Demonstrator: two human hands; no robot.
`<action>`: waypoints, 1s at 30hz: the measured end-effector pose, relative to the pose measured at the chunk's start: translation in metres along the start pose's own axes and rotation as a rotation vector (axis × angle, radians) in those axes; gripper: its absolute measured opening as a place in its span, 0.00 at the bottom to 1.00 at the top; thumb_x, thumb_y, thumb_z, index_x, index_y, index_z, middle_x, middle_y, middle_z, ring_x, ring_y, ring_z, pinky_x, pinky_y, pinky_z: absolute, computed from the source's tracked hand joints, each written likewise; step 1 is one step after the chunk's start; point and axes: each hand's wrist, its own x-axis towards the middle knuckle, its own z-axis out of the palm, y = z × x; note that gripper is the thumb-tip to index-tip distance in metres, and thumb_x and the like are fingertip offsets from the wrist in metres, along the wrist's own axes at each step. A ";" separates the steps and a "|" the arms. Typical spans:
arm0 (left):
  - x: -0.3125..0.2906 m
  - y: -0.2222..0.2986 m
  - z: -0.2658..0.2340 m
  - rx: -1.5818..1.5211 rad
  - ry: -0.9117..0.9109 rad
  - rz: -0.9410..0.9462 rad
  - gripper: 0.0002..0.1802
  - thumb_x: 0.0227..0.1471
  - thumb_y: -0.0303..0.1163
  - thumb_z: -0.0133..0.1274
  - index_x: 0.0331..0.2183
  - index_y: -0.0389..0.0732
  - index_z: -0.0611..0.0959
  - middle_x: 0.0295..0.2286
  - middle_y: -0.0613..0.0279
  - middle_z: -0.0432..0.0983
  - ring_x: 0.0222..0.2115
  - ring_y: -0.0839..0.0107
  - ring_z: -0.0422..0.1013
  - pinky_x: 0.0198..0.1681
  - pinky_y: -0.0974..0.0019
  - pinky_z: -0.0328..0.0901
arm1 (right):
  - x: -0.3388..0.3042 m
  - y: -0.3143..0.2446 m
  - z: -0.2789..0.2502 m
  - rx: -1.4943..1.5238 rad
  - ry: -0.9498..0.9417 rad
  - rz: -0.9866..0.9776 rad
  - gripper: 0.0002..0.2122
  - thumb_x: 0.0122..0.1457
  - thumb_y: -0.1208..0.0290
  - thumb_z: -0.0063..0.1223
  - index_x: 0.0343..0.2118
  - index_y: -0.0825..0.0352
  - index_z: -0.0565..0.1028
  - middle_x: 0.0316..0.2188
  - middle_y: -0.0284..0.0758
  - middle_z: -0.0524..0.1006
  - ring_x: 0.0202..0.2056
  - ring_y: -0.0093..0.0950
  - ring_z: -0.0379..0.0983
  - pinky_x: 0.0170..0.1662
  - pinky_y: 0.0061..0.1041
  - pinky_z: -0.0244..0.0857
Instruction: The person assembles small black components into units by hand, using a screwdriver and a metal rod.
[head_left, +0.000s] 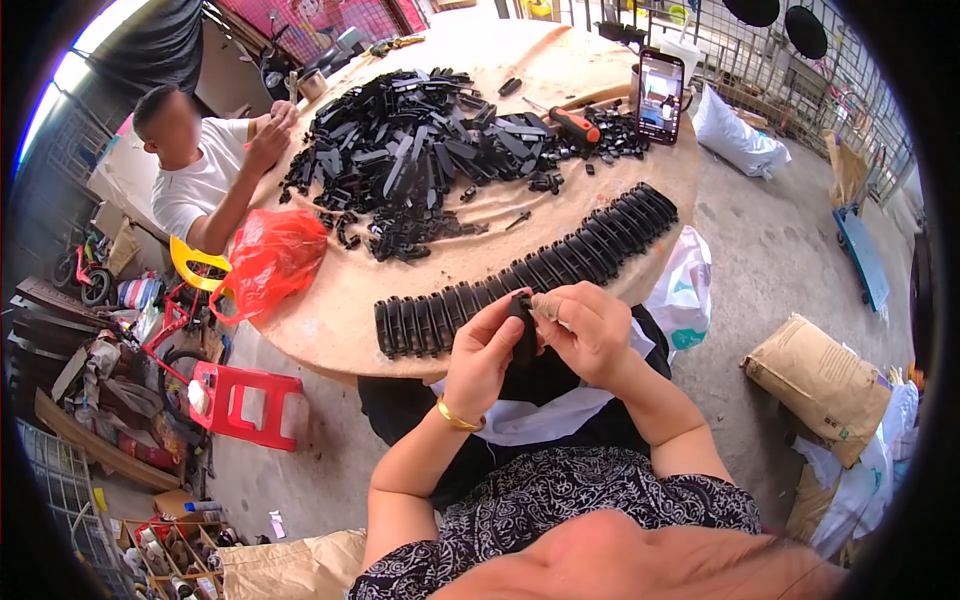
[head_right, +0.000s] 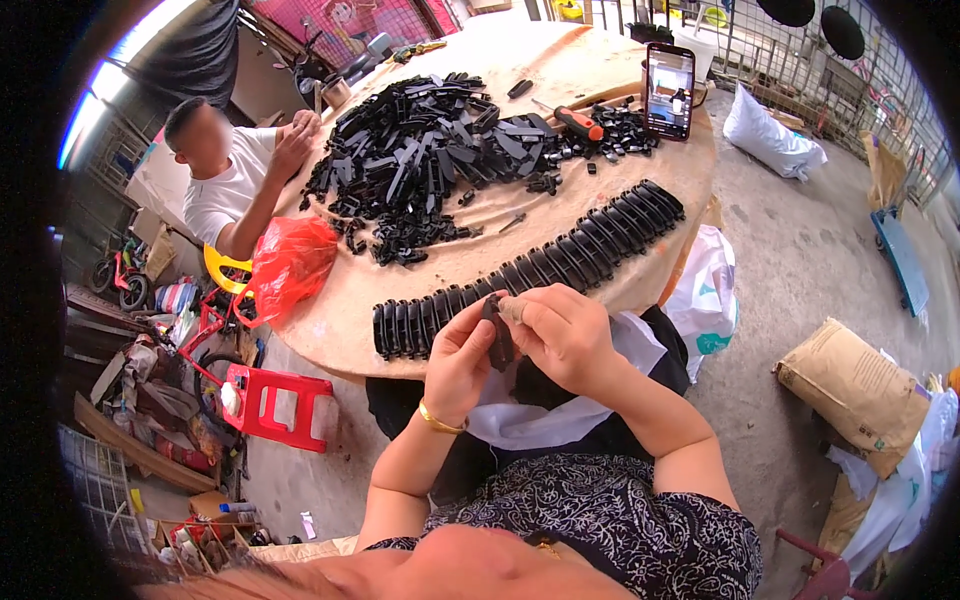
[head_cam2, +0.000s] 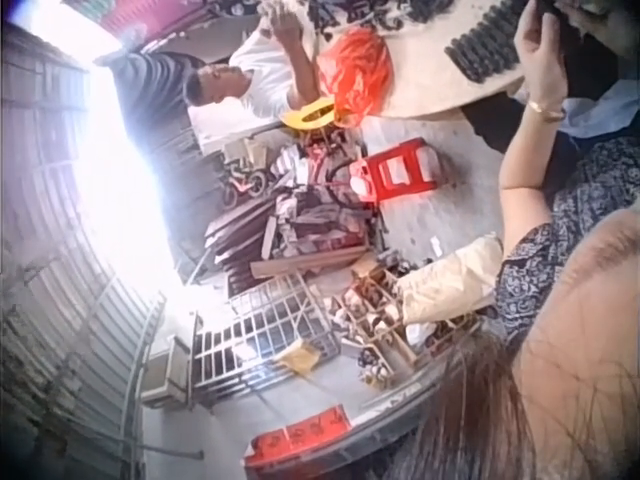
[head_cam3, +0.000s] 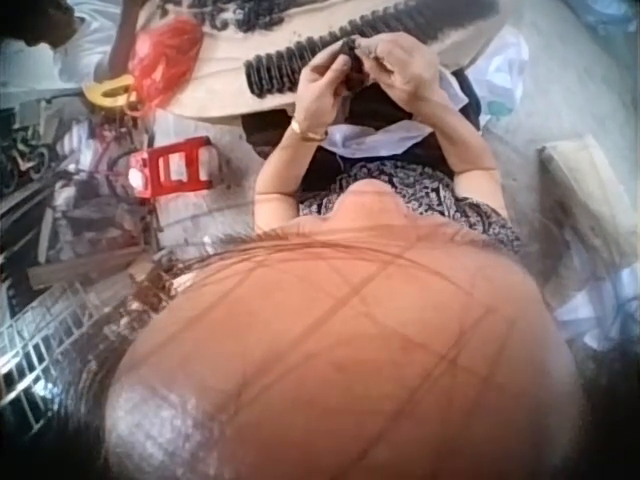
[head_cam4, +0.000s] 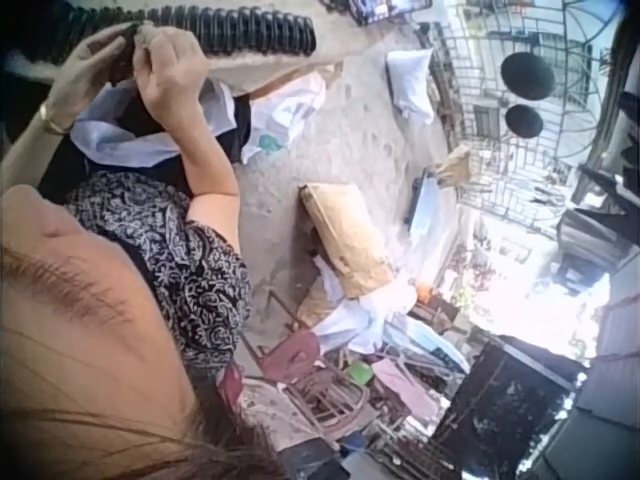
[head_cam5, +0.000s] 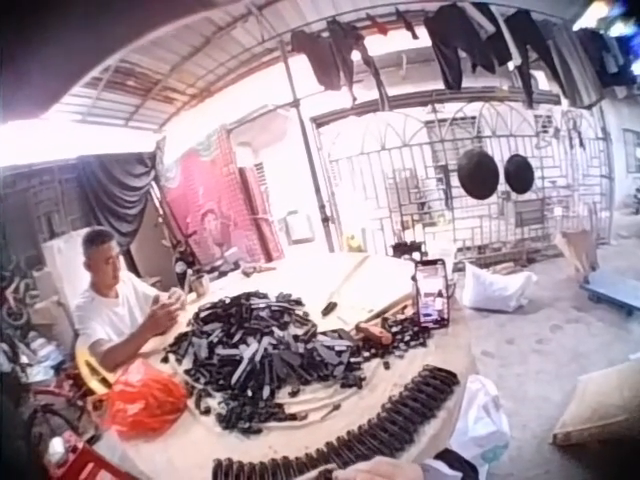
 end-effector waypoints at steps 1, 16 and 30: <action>-0.001 0.000 0.001 0.025 0.007 0.022 0.19 0.52 0.26 0.44 0.47 0.35 0.68 0.34 0.63 0.72 0.31 0.76 0.68 0.35 0.75 0.64 | -0.001 -0.001 0.000 -0.044 -0.003 -0.028 0.09 0.41 0.80 0.55 0.29 0.68 0.73 0.24 0.34 0.73 0.23 0.30 0.69 0.25 0.24 0.65; 0.001 -0.008 -0.001 0.273 0.110 0.144 0.18 0.51 0.24 0.47 0.46 0.34 0.71 0.37 0.66 0.71 0.34 0.82 0.66 0.38 0.80 0.61 | 0.004 -0.009 -0.011 -0.072 -0.320 -0.011 0.14 0.44 0.77 0.53 0.36 0.74 0.71 0.31 0.38 0.71 0.30 0.35 0.69 0.32 0.29 0.65; -0.020 0.082 -0.051 1.079 0.417 0.441 0.15 0.50 0.24 0.41 0.42 0.35 0.71 0.27 0.61 0.76 0.21 0.84 0.66 0.22 0.81 0.60 | 0.026 0.045 -0.037 -0.121 -0.200 0.138 0.10 0.47 0.70 0.53 0.31 0.70 0.71 0.27 0.41 0.72 0.28 0.38 0.69 0.32 0.30 0.64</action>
